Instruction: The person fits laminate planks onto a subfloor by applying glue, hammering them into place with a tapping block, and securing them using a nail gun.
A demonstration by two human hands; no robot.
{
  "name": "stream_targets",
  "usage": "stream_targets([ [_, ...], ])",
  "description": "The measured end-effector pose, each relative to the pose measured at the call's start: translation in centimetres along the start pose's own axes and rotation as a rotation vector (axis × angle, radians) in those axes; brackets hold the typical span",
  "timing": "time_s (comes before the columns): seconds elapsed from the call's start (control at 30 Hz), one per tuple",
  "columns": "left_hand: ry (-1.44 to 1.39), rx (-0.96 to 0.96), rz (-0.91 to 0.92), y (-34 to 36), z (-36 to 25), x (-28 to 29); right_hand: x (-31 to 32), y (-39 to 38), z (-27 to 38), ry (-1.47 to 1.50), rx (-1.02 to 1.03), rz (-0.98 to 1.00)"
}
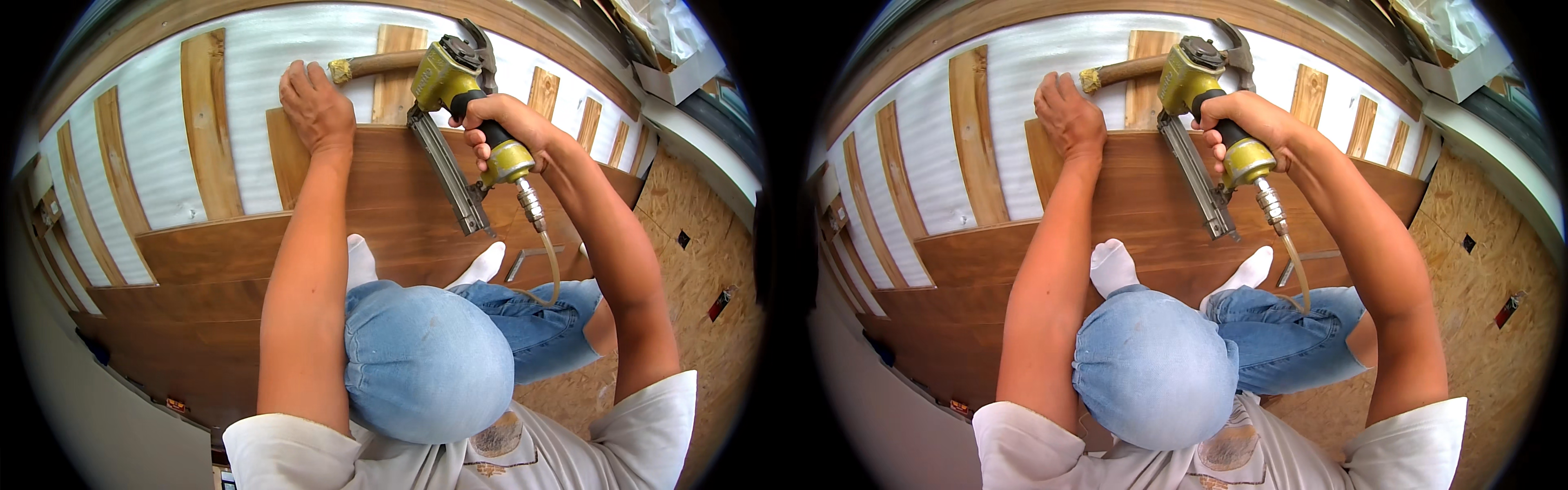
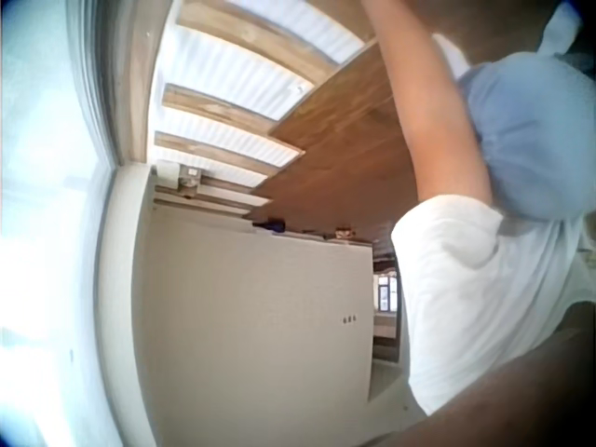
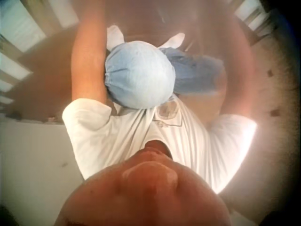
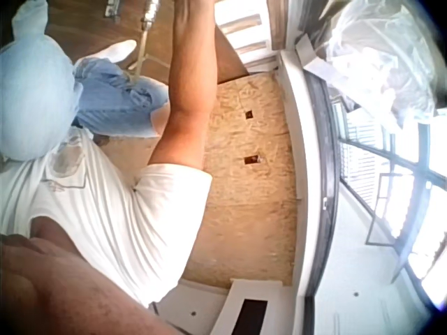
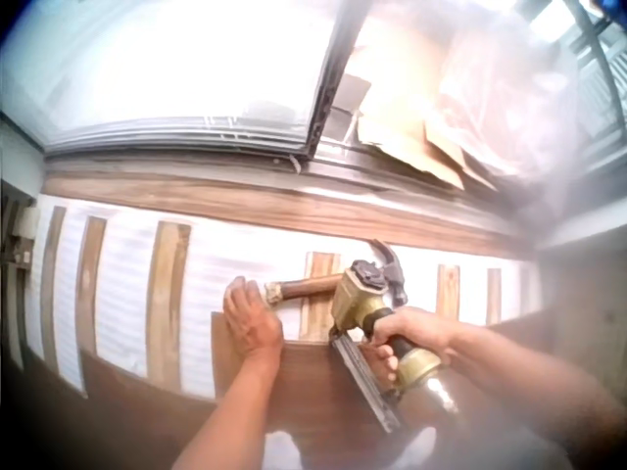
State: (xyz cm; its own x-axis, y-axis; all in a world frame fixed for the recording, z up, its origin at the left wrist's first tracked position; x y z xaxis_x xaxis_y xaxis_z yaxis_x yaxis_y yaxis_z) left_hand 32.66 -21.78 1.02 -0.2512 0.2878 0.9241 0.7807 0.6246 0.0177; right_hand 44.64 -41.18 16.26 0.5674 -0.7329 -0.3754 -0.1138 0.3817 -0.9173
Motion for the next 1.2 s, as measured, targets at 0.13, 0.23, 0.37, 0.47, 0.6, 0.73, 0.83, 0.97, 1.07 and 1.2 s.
stream_targets([
  [0.13,-0.016,0.015,0.037,0.0,0.2,0.2,1.1,0.1,-0.2,-0.033,0.010,-0.010],
  [0.23,-0.014,0.013,0.031,0.1,-0.2,0.2,3.6,-1.3,-0.5,-0.044,-0.009,-0.013],
  [0.37,0.007,-0.009,-0.028,0.1,0.0,0.4,8.0,-3.5,-1.3,-0.023,-0.025,-0.009],
  [0.47,0.014,-0.023,-0.013,0.2,-0.4,0.6,11.8,-5.6,-2.4,0.005,-0.010,-0.033],
  [0.6,0.034,-0.021,0.000,-0.1,0.0,0.2,14.8,-6.9,-3.8,0.063,0.028,-0.008],
  [0.73,0.045,-0.034,-0.004,0.0,-0.4,-0.2,16.1,-10.3,-7.1,0.147,0.250,0.180],
  [0.83,0.034,-0.049,-0.067,-0.1,0.6,-0.4,15.1,-12.6,-8.9,0.268,0.425,0.302],
  [0.97,-0.048,-0.099,-0.108,-0.2,-0.6,1.4,14.0,-15.0,-12.2,0.232,0.632,0.209],
  [1.07,-0.143,-0.146,-0.080,-1.8,0.4,1.3,13.6,-15.3,-14.6,0.177,0.708,0.130],
  [1.2,-0.003,-0.326,0.100,-4.6,-1.5,3.1,14.1,-14.8,-18.6,0.236,0.715,0.073],
])
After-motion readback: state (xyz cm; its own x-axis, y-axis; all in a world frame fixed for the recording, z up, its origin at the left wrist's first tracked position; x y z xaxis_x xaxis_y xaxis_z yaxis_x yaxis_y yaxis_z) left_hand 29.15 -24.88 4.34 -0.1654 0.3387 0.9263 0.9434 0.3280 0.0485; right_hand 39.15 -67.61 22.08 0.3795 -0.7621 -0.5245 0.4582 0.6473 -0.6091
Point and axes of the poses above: each hand's wrist, its own y-axis towards the middle knuckle, its own x-axis out of the back of the hand, z = x × y, the point moved 4 cm from there along y, towards the middle knuckle, and after that the axes turned 12 degrees about z, right-handed, at the moved point
